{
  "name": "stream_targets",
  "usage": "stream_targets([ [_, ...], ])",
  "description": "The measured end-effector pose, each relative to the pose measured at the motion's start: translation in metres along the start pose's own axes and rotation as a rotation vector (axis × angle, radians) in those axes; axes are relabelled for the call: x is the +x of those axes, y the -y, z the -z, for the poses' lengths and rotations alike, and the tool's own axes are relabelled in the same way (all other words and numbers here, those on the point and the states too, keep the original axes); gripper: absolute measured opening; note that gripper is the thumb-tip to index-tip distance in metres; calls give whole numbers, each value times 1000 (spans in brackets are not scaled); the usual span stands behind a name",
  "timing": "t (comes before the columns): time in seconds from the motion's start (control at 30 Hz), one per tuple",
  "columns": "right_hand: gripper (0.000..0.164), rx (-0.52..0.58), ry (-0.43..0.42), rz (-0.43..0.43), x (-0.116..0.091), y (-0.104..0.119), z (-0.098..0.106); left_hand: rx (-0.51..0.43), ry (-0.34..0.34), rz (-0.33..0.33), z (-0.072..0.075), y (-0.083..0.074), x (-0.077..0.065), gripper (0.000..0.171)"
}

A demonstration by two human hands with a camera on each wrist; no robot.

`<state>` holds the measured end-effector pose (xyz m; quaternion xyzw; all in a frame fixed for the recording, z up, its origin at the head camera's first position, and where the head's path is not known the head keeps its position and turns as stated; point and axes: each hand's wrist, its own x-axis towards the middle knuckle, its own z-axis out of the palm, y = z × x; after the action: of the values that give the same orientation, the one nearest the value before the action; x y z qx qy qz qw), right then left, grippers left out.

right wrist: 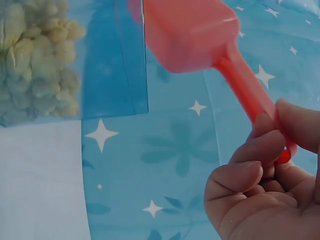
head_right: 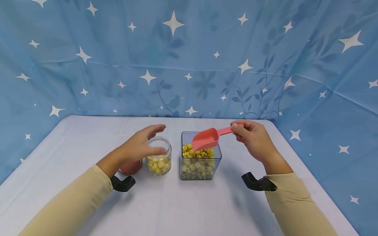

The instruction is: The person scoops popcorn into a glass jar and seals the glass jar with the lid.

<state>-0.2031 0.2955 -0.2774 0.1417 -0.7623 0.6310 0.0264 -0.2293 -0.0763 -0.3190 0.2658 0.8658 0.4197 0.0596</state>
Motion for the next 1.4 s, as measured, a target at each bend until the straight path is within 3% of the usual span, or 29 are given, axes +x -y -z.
stream_targets([
  [0.27, 35, -470, 52, -18, 3, 14, 5, 90, 51, -32, -12, -22, 20, 90],
  [0.6, 39, -734, 121, -122, 8, 34, -9, 187, 146, -20, -30, -36, 37, 89],
  [0.97, 32, -787, 144, -99, -2, 34, -22, 230, 160, -1, -32, -38, 38, 89],
  [1.27, 27, -730, 170, -73, -11, 16, -39, 226, 164, 9, -34, -37, 38, 90],
  [1.4, 26, -699, 140, -71, -15, 9, -39, 231, 160, 12, -35, -37, 38, 91],
])
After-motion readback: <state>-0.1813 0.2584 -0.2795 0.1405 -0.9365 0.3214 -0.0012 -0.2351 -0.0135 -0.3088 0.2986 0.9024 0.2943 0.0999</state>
